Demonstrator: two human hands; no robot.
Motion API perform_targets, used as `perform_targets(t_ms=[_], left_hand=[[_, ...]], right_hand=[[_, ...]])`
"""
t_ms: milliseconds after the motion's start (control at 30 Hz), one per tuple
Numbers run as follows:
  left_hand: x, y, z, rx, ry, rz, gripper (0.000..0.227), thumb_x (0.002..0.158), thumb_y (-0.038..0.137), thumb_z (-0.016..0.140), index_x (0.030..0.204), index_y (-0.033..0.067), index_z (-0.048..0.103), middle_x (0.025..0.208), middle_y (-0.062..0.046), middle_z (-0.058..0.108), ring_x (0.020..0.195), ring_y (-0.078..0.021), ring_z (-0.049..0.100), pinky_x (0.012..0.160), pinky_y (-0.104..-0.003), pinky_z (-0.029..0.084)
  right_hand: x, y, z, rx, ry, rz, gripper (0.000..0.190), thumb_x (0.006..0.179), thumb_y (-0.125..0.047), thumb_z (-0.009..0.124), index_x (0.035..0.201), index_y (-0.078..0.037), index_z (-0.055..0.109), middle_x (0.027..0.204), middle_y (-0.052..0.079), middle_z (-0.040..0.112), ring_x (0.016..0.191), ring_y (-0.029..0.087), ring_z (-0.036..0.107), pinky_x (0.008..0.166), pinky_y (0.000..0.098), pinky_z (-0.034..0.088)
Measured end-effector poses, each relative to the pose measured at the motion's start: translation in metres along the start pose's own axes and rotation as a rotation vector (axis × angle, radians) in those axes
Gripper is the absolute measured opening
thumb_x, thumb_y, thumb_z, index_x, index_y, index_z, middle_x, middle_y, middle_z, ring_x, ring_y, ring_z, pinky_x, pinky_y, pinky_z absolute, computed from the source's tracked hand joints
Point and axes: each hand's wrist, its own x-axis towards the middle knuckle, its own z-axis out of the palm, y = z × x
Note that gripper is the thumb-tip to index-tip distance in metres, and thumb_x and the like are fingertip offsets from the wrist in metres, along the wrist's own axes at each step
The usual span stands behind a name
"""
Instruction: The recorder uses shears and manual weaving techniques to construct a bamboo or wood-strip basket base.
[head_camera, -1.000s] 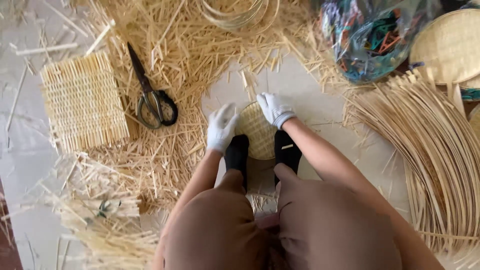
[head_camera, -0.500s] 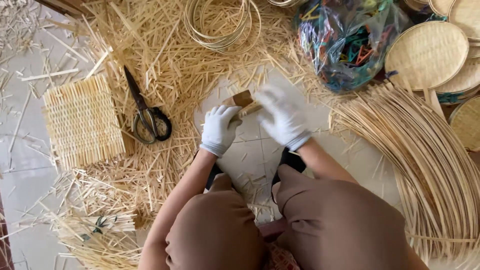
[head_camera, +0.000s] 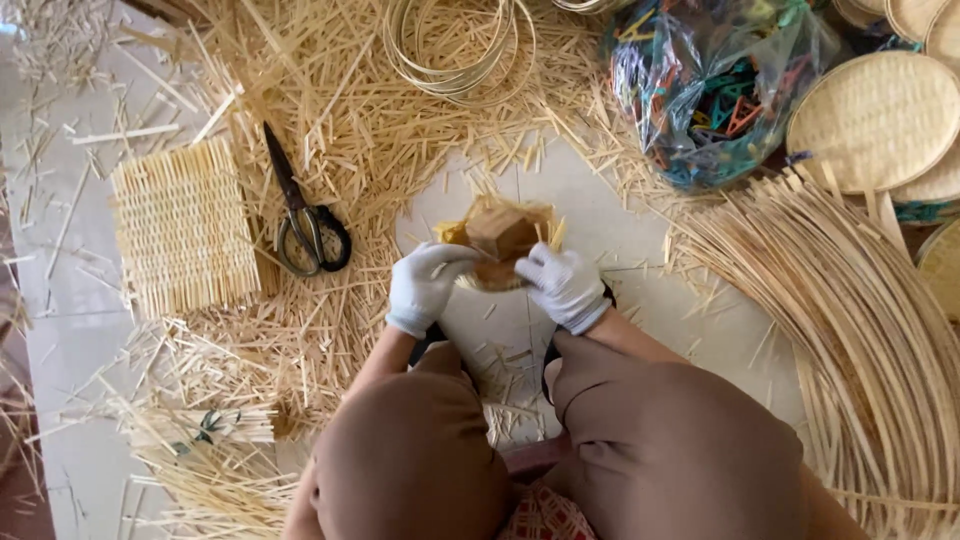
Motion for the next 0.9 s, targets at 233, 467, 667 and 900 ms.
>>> perform_targets(t_ms=[233,467,667,900], left_hand=[[-0.076,-0.065,0.024,0.356,0.277,-0.174,0.049,0.089,0.027,0.071,0.135,0.0112,0.062,0.137,-0.015,0.062,0.126,-0.035,0.057,0.105,-0.048,0.045],[-0.102,-0.087,0.041,0.41,0.111,-0.257,0.062,0.086,0.038,0.068,0.144,0.0187,0.057,0.155,-0.011,0.047,0.149,-0.0392,0.033,0.118,-0.059,0.023],[-0.107,-0.112,0.037,0.353,0.074,-0.258,0.059,0.085,0.042,0.065,0.141,0.0236,0.061,0.155,-0.008,0.048,0.149,-0.0381,0.032,0.119,-0.056,0.021],[-0.116,-0.12,0.042,0.348,0.086,-0.25,0.057,0.087,0.045,0.065,0.14,0.0238,0.062,0.157,-0.009,0.046,0.149,-0.0394,0.031,0.119,-0.058,0.021]], right_hand=[[-0.018,0.026,0.044,-0.284,-0.102,0.094,0.034,0.08,-0.034,0.079,0.108,-0.021,0.064,0.098,0.003,0.059,0.086,0.025,0.066,0.071,0.0427,0.052],[0.061,-0.011,0.066,-0.364,0.117,0.147,0.099,0.066,-0.055,0.083,0.141,-0.002,0.045,0.121,0.022,0.056,0.108,0.039,0.057,0.094,0.0503,0.047],[0.11,0.017,0.099,-0.393,-0.041,0.129,0.105,0.067,-0.061,0.086,0.145,-0.004,0.044,0.121,0.02,0.056,0.107,0.036,0.058,0.093,0.0506,0.047],[0.16,-0.032,-0.022,-0.183,0.373,-0.092,0.093,0.076,-0.051,0.097,0.141,-0.006,0.048,0.121,0.012,0.062,0.109,0.029,0.06,0.096,0.0467,0.054]])
